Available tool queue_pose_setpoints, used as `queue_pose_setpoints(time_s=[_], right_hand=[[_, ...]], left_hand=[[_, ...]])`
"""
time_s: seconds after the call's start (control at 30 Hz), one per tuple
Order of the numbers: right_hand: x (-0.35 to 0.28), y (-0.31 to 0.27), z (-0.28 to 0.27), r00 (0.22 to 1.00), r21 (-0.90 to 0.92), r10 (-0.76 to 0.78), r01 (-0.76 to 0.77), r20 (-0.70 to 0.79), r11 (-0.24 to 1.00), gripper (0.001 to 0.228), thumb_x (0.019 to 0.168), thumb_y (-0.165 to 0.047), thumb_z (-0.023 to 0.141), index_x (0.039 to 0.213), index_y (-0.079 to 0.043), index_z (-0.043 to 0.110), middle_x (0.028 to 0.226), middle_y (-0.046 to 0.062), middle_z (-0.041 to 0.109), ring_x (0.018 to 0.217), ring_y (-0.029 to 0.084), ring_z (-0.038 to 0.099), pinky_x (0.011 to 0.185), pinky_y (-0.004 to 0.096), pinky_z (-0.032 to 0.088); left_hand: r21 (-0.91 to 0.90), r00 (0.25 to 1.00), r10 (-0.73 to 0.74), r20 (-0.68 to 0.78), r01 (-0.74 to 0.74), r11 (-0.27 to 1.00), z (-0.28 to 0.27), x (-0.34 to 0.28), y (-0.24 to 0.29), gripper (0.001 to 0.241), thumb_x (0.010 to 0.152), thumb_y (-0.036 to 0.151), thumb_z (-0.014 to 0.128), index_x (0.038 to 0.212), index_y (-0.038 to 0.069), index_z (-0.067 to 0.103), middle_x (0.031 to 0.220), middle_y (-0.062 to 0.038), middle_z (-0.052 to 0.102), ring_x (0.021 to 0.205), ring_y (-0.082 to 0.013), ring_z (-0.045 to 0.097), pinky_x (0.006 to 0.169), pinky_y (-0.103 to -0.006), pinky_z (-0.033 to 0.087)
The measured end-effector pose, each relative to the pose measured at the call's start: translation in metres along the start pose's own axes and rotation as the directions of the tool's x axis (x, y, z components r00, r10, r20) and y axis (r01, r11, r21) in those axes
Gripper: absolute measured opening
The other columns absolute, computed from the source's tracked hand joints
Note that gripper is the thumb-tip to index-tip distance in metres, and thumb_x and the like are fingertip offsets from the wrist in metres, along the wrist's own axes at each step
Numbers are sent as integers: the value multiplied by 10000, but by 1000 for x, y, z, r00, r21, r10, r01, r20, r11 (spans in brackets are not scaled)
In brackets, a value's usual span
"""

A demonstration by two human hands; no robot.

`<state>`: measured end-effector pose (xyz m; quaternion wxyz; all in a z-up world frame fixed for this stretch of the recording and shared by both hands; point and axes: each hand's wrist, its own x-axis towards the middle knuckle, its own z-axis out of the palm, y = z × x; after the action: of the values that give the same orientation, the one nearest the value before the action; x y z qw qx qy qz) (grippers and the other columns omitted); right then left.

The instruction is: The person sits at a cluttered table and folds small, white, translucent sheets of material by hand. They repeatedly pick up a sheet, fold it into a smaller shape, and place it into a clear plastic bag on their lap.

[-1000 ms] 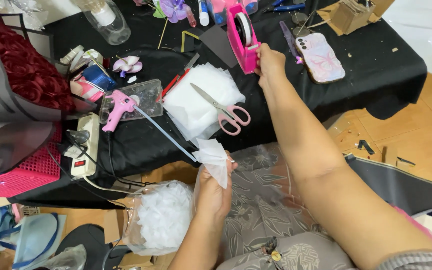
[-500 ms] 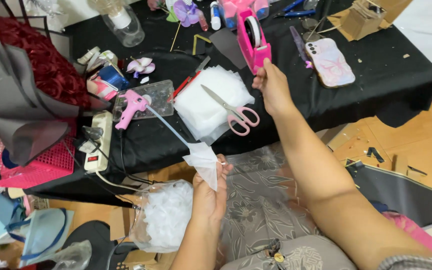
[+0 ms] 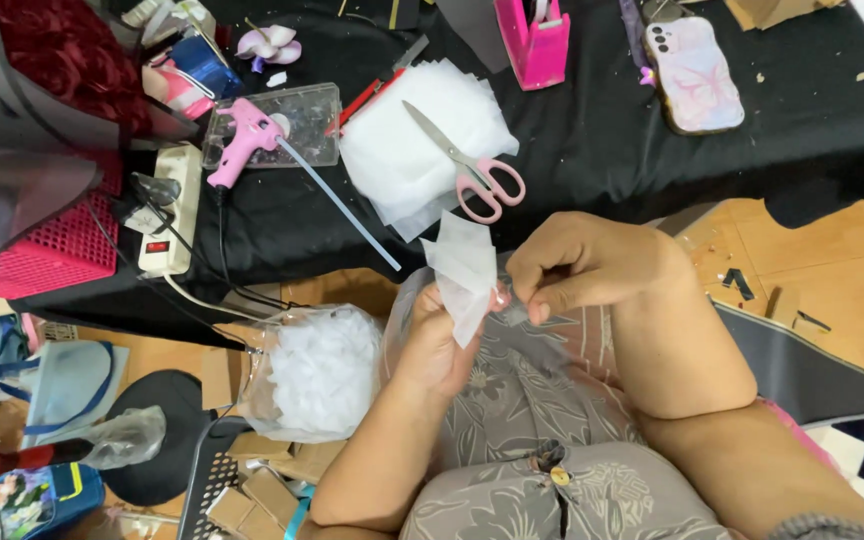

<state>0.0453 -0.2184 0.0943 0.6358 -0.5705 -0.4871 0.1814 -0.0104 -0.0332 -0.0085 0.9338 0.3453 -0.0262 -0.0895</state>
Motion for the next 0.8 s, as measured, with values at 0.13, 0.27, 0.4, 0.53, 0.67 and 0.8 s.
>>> queue_pose_setpoints(time_s=[0.13, 0.27, 0.4, 0.53, 0.67, 0.8], right_hand=[[4, -10, 5, 998, -25, 39, -40, -42, 999, 201, 893, -145, 790, 743, -30, 723, 551, -14, 500, 460, 58, 413, 420, 213, 384], [4, -4, 6, 995, -69, 62, -68, -80, 995, 231, 895, -143, 792, 709, -40, 701, 527, -23, 471, 457, 38, 385, 407, 196, 347], [1, -2, 6, 978, -142, 96, -123, -185, 982, 212, 851, -104, 835, 684, -53, 716, 525, -15, 508, 466, 47, 411, 434, 193, 383], [-10, 0, 6, 958, -198, 122, -176, -258, 964, 211, 828, -97, 849, 669, -63, 716, 538, -11, 527, 493, 61, 423, 441, 216, 392], [-14, -2, 10, 915, -288, 128, -250, -382, 924, 218, 800, -105, 855, 646, -88, 702, 523, -5, 519, 482, 85, 450, 437, 238, 401], [-17, -2, 13, 882, -304, 182, -334, -435, 892, 188, 794, -165, 861, 669, -103, 735, 516, -1, 553, 475, 98, 483, 445, 267, 447]], left_hand=[[32, 999, -45, -14, 45, 998, -6, -3, -2, 183, 704, -47, 801, 876, -86, 750, 796, -224, 738, 746, -248, 736, 813, -345, 564], [32, 998, -59, -31, 60, 998, -33, -1, -19, 254, 702, -39, 807, 948, -71, 753, 853, -225, 756, 782, -240, 757, 803, -343, 592], [105, 995, -59, -85, 68, 992, -18, -4, -16, 288, 721, -14, 852, 989, -64, 762, 908, -197, 775, 802, -224, 755, 799, -326, 592], [174, 996, -40, -81, 53, 983, 10, -7, 8, 283, 742, 73, 873, 978, -43, 770, 919, -159, 784, 859, -184, 748, 825, -315, 590], [390, 997, 35, -62, -8, 921, -4, -5, 7, 190, 838, 75, 816, 993, -29, 780, 979, -108, 777, 966, -141, 669, 909, -338, 558], [512, 987, 155, 48, -158, 845, -9, -5, 7, 163, 799, 30, 847, 942, -24, 791, 930, -88, 771, 984, -128, 632, 942, -339, 529]])
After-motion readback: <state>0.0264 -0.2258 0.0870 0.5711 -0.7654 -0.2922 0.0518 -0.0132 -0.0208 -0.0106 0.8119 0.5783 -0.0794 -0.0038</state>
